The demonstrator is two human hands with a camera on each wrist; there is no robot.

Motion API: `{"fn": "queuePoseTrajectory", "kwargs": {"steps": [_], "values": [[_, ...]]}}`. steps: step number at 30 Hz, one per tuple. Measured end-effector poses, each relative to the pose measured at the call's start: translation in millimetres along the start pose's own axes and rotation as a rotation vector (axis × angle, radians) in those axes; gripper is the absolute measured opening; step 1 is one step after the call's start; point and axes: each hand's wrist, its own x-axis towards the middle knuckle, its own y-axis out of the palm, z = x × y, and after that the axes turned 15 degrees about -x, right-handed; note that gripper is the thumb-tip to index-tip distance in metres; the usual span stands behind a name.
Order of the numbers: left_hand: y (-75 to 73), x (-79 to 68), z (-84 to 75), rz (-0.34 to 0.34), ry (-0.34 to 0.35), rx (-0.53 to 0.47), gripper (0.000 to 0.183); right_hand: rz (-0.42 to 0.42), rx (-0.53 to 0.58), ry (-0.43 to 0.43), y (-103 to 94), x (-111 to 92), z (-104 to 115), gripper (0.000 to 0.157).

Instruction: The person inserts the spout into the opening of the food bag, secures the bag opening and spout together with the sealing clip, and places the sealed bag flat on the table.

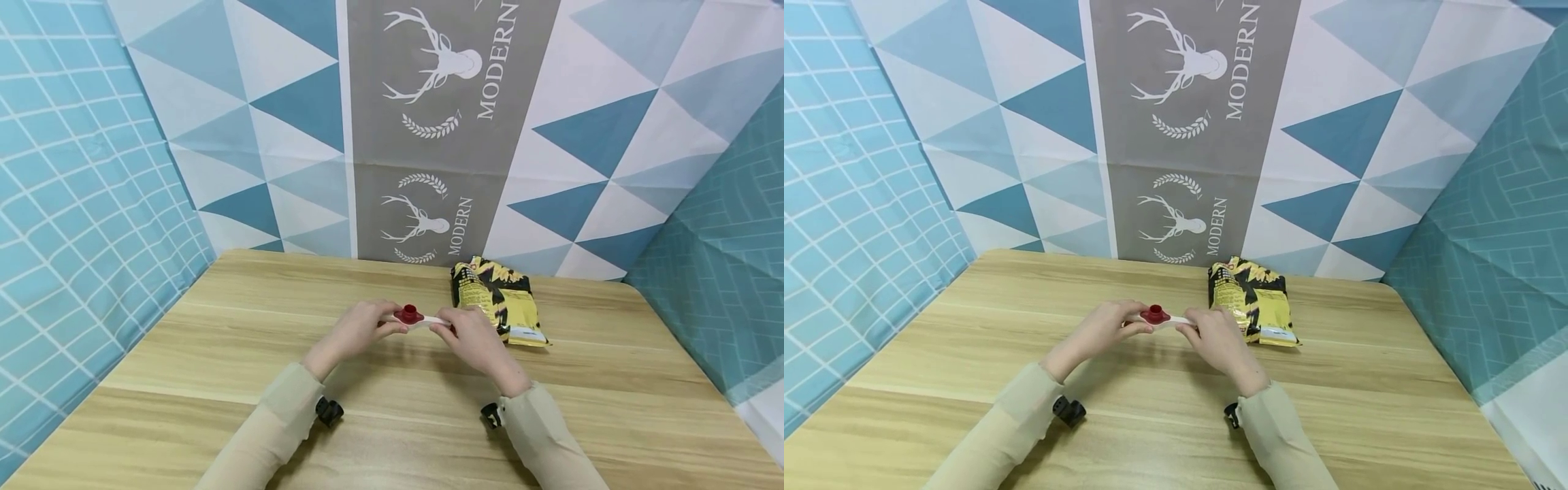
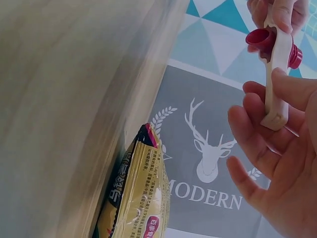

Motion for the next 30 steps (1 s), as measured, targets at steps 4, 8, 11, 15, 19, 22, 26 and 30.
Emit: {"fn": "queuePoseTrajectory", "kwargs": {"steps": [4, 8, 11, 15, 19, 22, 26, 30], "values": [[2.3, -0.2, -0.4, -0.023, 0.003, 0.007, 0.036, -0.006, -0.050, 0.006, -1.0, -0.3, 0.7, 0.015], [5.1, -0.3, -0.9, -0.046, 0.010, 0.016, 0.034, -0.012, -0.070, 0.019, -1.9, -0.4, 1.8, 0.015], [5.8, -0.7, -1.8, -0.061, 0.005, 0.011, 0.033, -0.026, -0.072, 0.031, -1.5, -0.2, 2.7, 0.018], [5.9, -0.8, -3.2, -0.081, 0.010, 0.012, 0.032, -0.053, -0.074, 0.029, -0.3, 0.3, 3.4, 0.019], [6.7, 0.4, -4.1, -0.109, 0.011, 0.030, 0.031, -0.081, -0.108, 0.010, 0.9, 0.7, 2.4, 0.020], [7.3, 1.6, -4.8, -0.120, -0.006, 0.024, 0.031, -0.089, -0.129, 0.002, 1.4, 0.8, 0.8, 0.022], [6.7, 1.9, -5.2, -0.109, -0.041, -0.013, 0.031, -0.081, -0.117, -0.003, 1.2, 1.4, -0.9, 0.020], [5.4, 1.4, -5.5, -0.089, -0.062, -0.011, 0.035, -0.074, -0.097, -0.004, 1.5, 1.6, -1.1, 0.019]]}}
